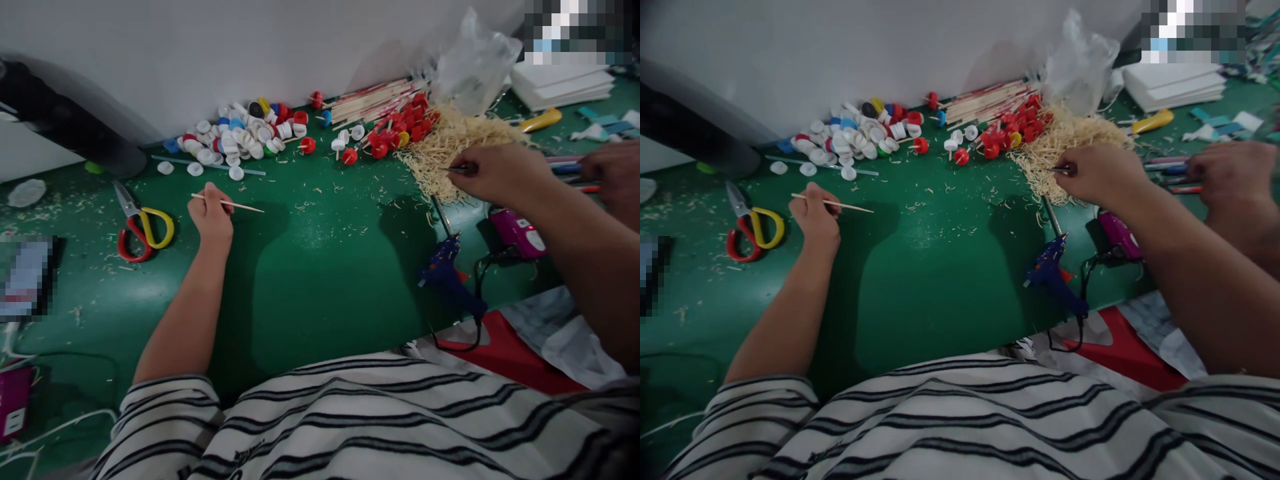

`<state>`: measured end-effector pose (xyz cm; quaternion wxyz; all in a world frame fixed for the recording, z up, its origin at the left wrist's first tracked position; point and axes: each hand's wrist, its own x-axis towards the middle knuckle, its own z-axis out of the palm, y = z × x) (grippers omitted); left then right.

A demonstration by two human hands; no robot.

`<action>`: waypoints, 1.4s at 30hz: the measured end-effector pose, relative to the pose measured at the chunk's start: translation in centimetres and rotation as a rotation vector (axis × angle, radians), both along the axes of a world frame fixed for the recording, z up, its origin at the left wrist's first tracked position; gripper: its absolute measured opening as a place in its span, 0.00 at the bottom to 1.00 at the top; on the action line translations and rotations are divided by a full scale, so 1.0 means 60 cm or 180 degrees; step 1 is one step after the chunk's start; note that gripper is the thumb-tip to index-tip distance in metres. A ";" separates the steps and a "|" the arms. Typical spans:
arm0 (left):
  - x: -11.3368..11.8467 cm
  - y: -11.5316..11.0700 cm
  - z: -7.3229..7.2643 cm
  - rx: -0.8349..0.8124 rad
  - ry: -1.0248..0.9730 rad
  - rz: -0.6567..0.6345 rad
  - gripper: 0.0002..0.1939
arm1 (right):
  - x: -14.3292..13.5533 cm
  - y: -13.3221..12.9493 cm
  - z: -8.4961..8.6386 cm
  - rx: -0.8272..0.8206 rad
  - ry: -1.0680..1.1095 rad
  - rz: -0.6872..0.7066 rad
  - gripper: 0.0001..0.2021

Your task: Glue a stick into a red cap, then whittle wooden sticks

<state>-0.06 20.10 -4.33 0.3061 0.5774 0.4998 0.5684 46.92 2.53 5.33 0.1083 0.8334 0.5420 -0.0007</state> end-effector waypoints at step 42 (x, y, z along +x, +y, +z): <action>-0.008 0.007 -0.014 0.0154 -0.0036 -0.0101 0.32 | 0.042 -0.066 0.001 0.1781 0.1115 -0.0294 0.33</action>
